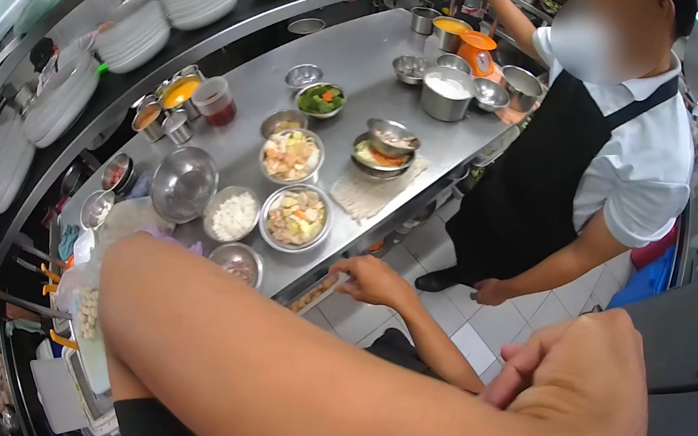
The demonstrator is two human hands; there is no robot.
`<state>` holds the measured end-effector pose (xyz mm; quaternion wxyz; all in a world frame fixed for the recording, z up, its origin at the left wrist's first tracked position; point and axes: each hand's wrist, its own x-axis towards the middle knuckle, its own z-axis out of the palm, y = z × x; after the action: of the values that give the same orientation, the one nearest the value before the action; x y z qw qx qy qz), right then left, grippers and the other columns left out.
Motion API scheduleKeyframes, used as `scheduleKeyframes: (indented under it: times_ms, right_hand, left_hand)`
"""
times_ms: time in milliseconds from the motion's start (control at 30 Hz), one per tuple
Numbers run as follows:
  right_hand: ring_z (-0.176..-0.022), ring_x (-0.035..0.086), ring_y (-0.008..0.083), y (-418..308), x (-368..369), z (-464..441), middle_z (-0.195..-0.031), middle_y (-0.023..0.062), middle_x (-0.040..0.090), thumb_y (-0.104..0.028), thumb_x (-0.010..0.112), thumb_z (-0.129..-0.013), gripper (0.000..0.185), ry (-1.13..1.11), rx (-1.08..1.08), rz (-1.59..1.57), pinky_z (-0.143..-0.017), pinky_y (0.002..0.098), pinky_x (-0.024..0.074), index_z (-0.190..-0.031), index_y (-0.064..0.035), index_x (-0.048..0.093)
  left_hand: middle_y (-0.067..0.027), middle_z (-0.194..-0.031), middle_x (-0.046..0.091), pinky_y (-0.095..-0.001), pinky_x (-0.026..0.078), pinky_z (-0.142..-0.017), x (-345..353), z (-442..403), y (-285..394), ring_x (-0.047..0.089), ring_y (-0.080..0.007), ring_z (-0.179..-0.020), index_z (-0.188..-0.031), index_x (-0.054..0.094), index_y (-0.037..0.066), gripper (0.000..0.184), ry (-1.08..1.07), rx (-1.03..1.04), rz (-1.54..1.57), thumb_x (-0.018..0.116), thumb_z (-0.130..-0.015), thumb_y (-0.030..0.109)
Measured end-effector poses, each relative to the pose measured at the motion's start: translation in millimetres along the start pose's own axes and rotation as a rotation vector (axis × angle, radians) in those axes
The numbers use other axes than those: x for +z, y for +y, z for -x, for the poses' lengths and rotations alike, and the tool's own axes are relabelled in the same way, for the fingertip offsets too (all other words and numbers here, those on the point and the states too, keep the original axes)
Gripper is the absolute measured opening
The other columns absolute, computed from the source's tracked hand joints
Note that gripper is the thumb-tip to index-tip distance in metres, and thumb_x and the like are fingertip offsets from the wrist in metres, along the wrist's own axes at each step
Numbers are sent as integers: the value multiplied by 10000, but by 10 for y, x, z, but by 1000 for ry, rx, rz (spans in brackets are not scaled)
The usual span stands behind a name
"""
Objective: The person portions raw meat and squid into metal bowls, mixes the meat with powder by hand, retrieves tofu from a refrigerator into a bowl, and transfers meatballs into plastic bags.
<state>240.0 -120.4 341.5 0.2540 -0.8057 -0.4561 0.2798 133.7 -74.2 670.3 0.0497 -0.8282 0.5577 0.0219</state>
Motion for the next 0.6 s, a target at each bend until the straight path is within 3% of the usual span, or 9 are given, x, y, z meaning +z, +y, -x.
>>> scheduleKeyframes:
  times_ms: [133, 267, 333, 367, 467, 533, 600]
  right_hand:
    - [-915, 612, 332, 655, -525, 170, -973, 157, 650, -225, 704, -730, 380, 109, 75, -24, -798, 418, 479, -1071, -81, 619]
    - [-914, 612, 335, 1629, -407, 298, -966, 164, 649, -225, 707, -724, 397, 293, -31, -66, -797, 418, 481, -1079, -73, 613]
    - [-913, 612, 337, 1917, -373, 277, -963, 167, 648, -224, 708, -722, 405, 355, -94, -96, -797, 418, 482, -1083, -69, 610]
    - [-922, 609, 345, 1904, -506, 317, -956, 184, 645, -233, 703, -723, 422, 116, 82, -23, -810, 413, 479, -1100, -71, 602]
    - [-931, 606, 346, 2468, -213, 275, -952, 187, 645, -251, 705, -722, 436, 50, 103, -4, -834, 408, 472, -1103, -69, 598]
    - [-947, 610, 345, 2567, -193, 350, -1019, 196, 637, -283, 698, -757, 442, -56, 150, 53, -832, 415, 480, -1126, -68, 586]
    - [-967, 609, 335, 2714, -14, 427, -1020, 196, 637, -289, 699, -754, 448, -112, 167, 96, -850, 412, 473, -1128, -69, 587]
  left_hand:
    - [-97, -947, 647, -394, 494, -636, -59, -503, -360, 635, -270, -774, -1027, 623, 50, 246, -103, -25, 76, 549, -843, 196]
    - [-87, -980, 654, -400, 500, -669, 305, -776, -918, 643, -258, -818, -1012, 636, 54, 240, -124, -210, 293, 551, -831, 186]
    - [-110, -990, 647, -383, 493, -709, 878, -753, -1241, 632, -264, -842, -1111, 605, 101, 288, -18, -354, 470, 531, -876, 250]
    - [-134, -1009, 639, -390, 479, -760, 1209, -722, -1396, 622, -285, -876, -1122, 602, 99, 308, 6, -461, 559, 535, -869, 262]
    - [-172, -1075, 614, -387, 446, -865, 2573, -532, -1560, 591, -305, -982, -1149, 586, 83, 368, 96, -815, 915, 548, -866, 314]
    - [-168, -1135, 591, -380, 429, -899, 3794, -330, -1278, 554, -314, -1055, -1171, 571, 74, 404, 152, -911, 996, 526, -881, 352]
    - [-171, -1195, 560, -379, 408, -935, 4997, -119, -750, 517, -329, -1114, -1189, 552, 59, 444, -46, -987, 1110, 501, -890, 383]
